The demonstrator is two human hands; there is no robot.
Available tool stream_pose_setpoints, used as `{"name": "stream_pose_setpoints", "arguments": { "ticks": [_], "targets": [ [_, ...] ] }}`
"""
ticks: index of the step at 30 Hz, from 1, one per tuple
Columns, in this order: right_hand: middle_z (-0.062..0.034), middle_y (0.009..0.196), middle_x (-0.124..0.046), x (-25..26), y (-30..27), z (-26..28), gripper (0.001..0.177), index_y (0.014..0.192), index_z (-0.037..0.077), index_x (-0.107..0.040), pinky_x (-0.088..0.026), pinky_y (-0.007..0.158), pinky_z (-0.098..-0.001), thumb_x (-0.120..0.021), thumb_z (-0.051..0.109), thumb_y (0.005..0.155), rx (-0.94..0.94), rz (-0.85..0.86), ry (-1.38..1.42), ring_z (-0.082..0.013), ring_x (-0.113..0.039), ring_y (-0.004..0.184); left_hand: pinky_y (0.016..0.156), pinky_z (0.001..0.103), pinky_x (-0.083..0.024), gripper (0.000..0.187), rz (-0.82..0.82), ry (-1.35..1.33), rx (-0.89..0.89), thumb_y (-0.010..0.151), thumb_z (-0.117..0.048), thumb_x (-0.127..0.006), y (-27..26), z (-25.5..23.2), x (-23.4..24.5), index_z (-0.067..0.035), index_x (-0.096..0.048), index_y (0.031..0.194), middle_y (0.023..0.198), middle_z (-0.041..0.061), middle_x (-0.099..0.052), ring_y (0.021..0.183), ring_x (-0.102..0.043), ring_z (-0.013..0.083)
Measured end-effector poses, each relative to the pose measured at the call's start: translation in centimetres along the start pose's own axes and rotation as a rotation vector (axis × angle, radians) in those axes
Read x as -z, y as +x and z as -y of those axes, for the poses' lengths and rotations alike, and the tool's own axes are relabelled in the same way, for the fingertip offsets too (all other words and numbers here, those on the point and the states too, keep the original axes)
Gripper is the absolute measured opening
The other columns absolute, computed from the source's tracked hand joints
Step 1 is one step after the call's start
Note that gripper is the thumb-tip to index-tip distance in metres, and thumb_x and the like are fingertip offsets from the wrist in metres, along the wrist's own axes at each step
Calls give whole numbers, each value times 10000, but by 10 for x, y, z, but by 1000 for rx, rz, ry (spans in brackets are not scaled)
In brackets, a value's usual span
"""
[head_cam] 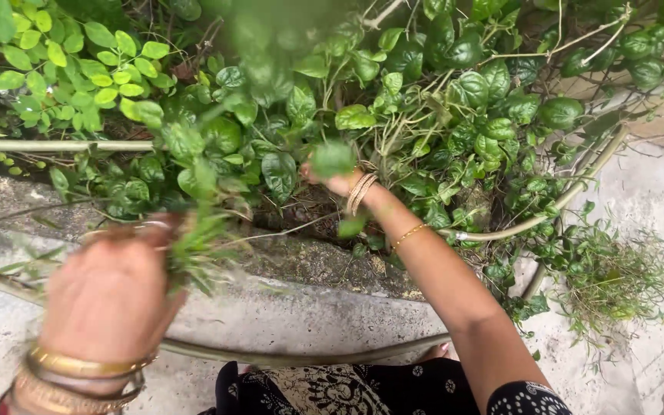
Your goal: The person weeds a patch of plants by hand.
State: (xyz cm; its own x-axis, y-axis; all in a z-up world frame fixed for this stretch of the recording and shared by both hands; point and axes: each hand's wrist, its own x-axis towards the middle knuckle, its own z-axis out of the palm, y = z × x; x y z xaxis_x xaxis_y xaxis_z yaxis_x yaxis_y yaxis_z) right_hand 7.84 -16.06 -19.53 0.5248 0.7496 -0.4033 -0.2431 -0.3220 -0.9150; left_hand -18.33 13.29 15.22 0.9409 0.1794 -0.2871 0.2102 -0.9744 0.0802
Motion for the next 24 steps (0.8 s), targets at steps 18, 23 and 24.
{"name": "stream_pose_setpoints", "arguments": {
  "ticks": [18,23,24],
  "targets": [
    [-61,1058,-720,0,-7,34,85,1062,15,-606,-584,909,-289,-629,23,981,-82,123,-36,-125,-685,961,891,450,-520,407,438,-976,358,963,-282,-633,160,54,-150,9,-560,1238,947,210,-787,872,-739,296],
    [-49,958,-717,-14,-25,66,46,1015,15,-635,-596,823,-299,-653,31,976,-183,206,-99,-116,-687,869,862,475,-552,377,397,-885,219,928,-251,-577,245,23,-123,53,-670,1130,1006,214,-751,909,-744,309],
    [-40,930,-720,-21,-30,80,25,991,21,-644,-603,790,-301,-652,25,968,-232,237,-118,-107,-693,851,880,470,-545,372,362,-784,139,921,-232,-561,265,23,-126,70,-674,1107,1012,246,-747,932,-727,334]
  ]
}}
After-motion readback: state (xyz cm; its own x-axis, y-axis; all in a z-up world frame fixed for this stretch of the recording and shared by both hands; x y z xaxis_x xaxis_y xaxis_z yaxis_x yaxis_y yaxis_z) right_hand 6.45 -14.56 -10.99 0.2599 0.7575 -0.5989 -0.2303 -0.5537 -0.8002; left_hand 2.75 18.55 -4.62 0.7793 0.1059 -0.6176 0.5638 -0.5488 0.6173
